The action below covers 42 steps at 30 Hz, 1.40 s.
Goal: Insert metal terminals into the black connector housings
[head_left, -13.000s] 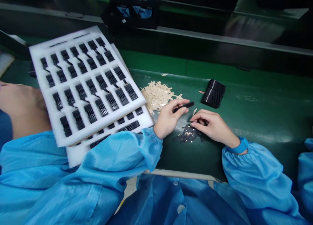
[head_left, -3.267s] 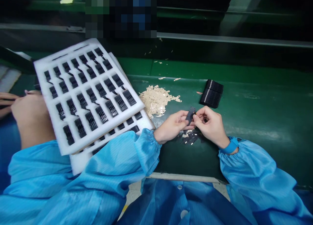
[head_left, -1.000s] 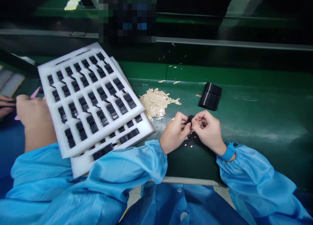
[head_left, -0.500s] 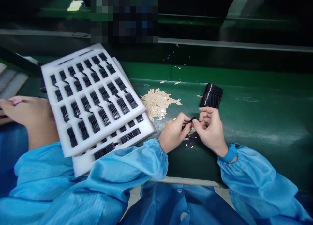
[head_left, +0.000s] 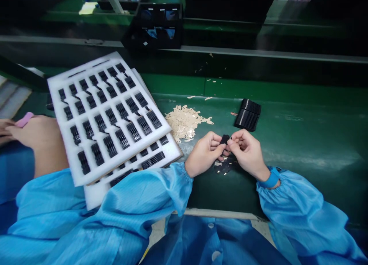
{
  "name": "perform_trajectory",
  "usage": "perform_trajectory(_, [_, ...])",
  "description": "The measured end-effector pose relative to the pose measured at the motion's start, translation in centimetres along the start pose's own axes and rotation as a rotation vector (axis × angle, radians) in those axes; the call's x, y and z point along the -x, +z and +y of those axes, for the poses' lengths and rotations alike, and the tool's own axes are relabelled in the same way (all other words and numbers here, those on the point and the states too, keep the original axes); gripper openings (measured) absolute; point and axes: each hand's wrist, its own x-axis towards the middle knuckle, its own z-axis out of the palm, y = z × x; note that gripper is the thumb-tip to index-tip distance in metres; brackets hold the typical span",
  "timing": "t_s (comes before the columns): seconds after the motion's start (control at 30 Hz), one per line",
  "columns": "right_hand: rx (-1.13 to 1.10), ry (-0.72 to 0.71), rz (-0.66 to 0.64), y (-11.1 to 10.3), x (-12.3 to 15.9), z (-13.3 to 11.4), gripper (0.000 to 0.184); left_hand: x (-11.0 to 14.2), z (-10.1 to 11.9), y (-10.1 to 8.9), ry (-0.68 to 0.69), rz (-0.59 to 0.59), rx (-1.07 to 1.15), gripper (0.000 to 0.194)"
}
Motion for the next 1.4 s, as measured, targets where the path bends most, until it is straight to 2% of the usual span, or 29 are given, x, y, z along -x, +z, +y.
perform_trajectory(0.23, [-0.008, 0.012, -0.012, -0.2, -0.1, 0.1, 0.015, 0.1, 0.1, -0.1, 0.022, -0.017, -0.062, 0.015])
perform_trajectory(0.47, [-0.14, 0.082, -0.121, -0.6, -0.7, 0.0, 0.021, 0.0, 0.3, -0.6, 0.063, -0.085, -0.104, 0.017])
perform_trajectory(0.7, [-0.394, 0.1, -0.236, -1.0, -0.7, -0.6, 0.027, 0.1, 1.2, -0.9, -0.012, -0.233, 0.085, 0.036])
perform_trajectory(0.87, [-0.492, 0.123, -0.307, -1.1, -0.5, 0.2, 0.025, 0.2, 1.3, -0.8, -0.16, -0.287, 0.303, 0.037])
perform_trajectory(1.07, [-0.363, 0.046, -0.214, -0.5, -0.1, 0.0, 0.023, 0.2, 1.3, -1.0, -0.228, -0.32, 0.394, 0.033])
perform_trajectory(1.2, [-0.278, 0.009, -0.196, -0.6, -0.3, -0.3, 0.02, 0.1, 1.3, -1.4, -0.283, -0.317, 0.43, 0.028])
perform_trajectory(1.4, [-0.186, -0.07, -0.023, -1.1, -0.6, -0.5, 0.014, 0.1, 1.4, -1.4, -0.29, -0.278, 0.406, 0.026])
